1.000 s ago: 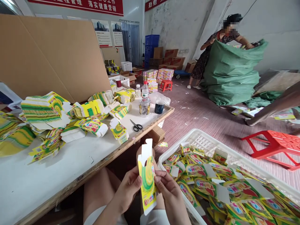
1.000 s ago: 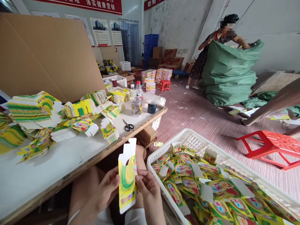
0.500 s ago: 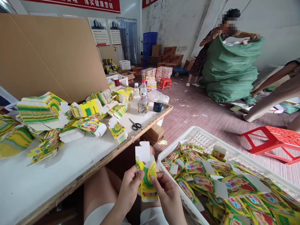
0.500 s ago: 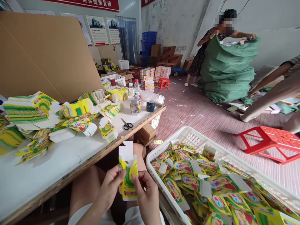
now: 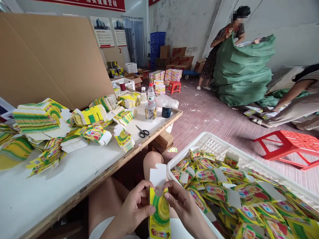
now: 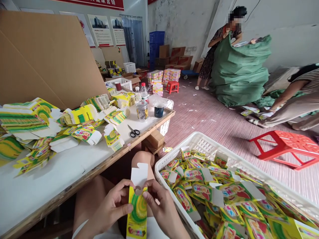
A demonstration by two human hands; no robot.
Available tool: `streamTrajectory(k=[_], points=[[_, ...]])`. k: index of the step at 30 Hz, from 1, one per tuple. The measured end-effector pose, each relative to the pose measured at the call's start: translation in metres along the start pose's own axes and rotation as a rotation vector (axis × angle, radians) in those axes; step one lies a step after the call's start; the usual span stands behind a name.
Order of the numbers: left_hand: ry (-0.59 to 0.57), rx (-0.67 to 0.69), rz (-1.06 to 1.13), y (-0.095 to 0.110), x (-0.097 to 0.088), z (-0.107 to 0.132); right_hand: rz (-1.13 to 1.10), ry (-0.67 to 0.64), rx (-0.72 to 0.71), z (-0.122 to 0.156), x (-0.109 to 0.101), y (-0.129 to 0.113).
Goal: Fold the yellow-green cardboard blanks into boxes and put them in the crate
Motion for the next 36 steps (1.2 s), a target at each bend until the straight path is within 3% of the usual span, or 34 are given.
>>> streamTrajectory(k=[4, 7, 9, 12, 14, 17, 20, 23, 28, 32, 36], points=[[0.009, -0.008, 0.051, -0.004, -0.001, -0.002, 0.001, 0.105, -0.058, 0.0, -0.002, 0.009], [-0.009, -0.022, -0.044, -0.005, -0.001, -0.005, -0.117, 0.311, -0.054, 0.003, -0.012, 0.018], [0.044, 0.008, -0.15, -0.004, -0.004, -0.005, -0.146, 0.368, -0.011, 0.005, -0.017, 0.021], [0.132, 0.06, -0.302, -0.003, -0.005, -0.005, -0.083, 0.181, 0.043, 0.001, -0.012, 0.015], [0.126, 0.065, -0.364, -0.004, -0.002, -0.005, 0.057, 0.086, 0.057, -0.001, -0.008, 0.01], [0.079, 0.067, -0.382, -0.004, 0.002, -0.005, 0.313, 0.131, 0.046, -0.003, -0.008, 0.007], [0.071, 0.071, -0.333, -0.001, 0.003, -0.005, 0.425, 0.137, 0.002, -0.004, -0.005, 0.006], [0.054, 0.07, -0.267, -0.001, 0.004, -0.007, 0.444, 0.1, 0.003, -0.005, 0.0, 0.008], [0.089, 0.072, -0.235, 0.0, 0.003, -0.012, 0.494, 0.163, 0.027, -0.006, -0.004, 0.006], [0.158, 0.052, -0.219, 0.0, 0.003, -0.013, 0.335, 0.122, -0.053, -0.005, -0.007, 0.006], [0.141, 0.059, -0.237, -0.005, 0.012, -0.016, 0.171, 0.16, -0.046, -0.003, -0.017, 0.009]])
Point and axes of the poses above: each hand's wrist, its own z-axis away from the middle knuckle, its own x-axis out of the palm, y = z × x, the point moved 5 cm from there along -z, towards the middle knuckle, and after that the axes turned 3 degrees about z, right-handed, at the moved point
